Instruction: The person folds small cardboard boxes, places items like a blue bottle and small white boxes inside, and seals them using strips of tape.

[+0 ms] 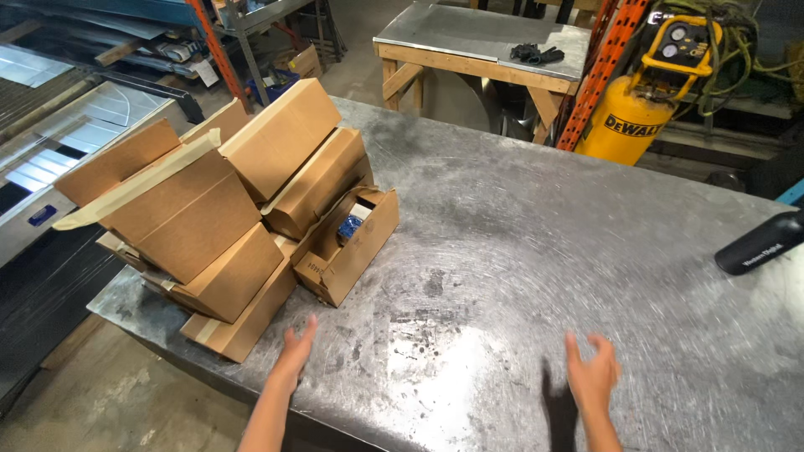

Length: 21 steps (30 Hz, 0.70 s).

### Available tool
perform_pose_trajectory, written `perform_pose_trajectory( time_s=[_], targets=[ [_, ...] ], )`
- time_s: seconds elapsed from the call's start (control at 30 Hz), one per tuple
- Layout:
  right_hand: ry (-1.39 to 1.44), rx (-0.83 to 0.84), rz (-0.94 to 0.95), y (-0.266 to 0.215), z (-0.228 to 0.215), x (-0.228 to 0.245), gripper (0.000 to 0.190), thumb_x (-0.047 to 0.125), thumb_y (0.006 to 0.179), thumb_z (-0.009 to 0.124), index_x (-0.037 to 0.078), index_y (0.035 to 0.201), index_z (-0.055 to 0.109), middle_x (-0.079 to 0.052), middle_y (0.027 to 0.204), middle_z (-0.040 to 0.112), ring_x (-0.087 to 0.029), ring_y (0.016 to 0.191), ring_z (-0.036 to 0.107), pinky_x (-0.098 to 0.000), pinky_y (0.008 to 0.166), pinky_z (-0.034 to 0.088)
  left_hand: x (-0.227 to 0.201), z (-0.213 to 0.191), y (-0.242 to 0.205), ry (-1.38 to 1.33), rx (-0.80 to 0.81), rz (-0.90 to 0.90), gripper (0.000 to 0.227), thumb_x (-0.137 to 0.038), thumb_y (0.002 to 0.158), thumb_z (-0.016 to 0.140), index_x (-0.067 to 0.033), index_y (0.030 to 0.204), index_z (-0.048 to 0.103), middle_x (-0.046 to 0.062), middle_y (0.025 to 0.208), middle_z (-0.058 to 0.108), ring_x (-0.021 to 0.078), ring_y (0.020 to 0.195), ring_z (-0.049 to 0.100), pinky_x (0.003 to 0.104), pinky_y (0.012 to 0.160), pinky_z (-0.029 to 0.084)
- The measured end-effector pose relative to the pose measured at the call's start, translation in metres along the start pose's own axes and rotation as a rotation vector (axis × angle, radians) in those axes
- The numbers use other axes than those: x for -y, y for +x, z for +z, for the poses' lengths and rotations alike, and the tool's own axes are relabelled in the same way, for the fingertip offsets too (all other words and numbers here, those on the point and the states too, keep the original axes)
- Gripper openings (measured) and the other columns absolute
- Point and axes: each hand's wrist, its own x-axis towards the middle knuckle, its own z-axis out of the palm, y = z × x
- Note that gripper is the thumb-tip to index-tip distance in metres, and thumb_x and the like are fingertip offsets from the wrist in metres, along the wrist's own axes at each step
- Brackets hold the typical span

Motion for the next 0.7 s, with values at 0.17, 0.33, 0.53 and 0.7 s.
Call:
perform_pose_trajectory(
  time_s=[0.17, 0.33, 0.53, 0.7],
  targets=[
    [0.078, 0.082, -0.290, 0.057, 0.058, 0.153, 0.067, 0.060, 0.093, 0.067, 0.016, 0.141, 0.055, -0.011, 0.147, 0.060, -0.043, 0.147, 0.038, -0.0561, 0.122, 0.026, -0.060, -0.001, 0.006, -0.305, -0.045, 0.071, 0.121, -0.077, 0.085, 0.051, -0.0164, 0.169, -0.010, 0.015, 0.176, -0.007, 0.0446, 0.160, 0.012, 0.070, 0.126, 0.022],
    [0.105, 0.295, -0.512, 0.078, 0.138, 0.303, 0.061, 0.056, 0.094, 0.077, 0.013, 0.135, 0.062, -0.017, 0.136, 0.068, -0.042, 0.141, 0.051, -0.0540, 0.123, 0.033, -0.052, 0.005, 0.122, 0.117, -0.436, 0.468, 0.094, -0.063, 0.086, 0.074, 0.0035, 0.149, 0.052, 0.029, 0.148, 0.057, 0.0436, 0.142, 0.051, 0.053, 0.122, 0.039],
    [-0.002, 0.586, -0.715, 0.080, 0.251, 0.385, 0.064, 0.055, 0.093, 0.076, 0.012, 0.137, 0.057, -0.020, 0.143, 0.066, -0.045, 0.143, 0.051, -0.0568, 0.123, 0.031, -0.099, 0.015, 0.142, 0.689, -0.687, 0.936, 0.068, -0.050, 0.091, 0.069, -0.0077, 0.143, 0.056, 0.017, 0.135, 0.059, 0.0416, 0.127, 0.058, 0.055, 0.099, 0.051],
    [-0.201, 0.695, -0.727, 0.085, 0.314, 0.401, 0.088, 0.073, 0.086, 0.060, 0.023, 0.156, 0.040, -0.019, 0.169, 0.031, -0.042, 0.156, 0.023, -0.0708, 0.107, 0.032, -0.115, 0.034, 0.114, 0.741, -0.528, 0.934, 0.092, -0.071, 0.089, 0.065, 0.0014, 0.146, 0.052, 0.027, 0.128, 0.065, 0.0460, 0.116, 0.061, 0.057, 0.096, 0.047]
  ],
)
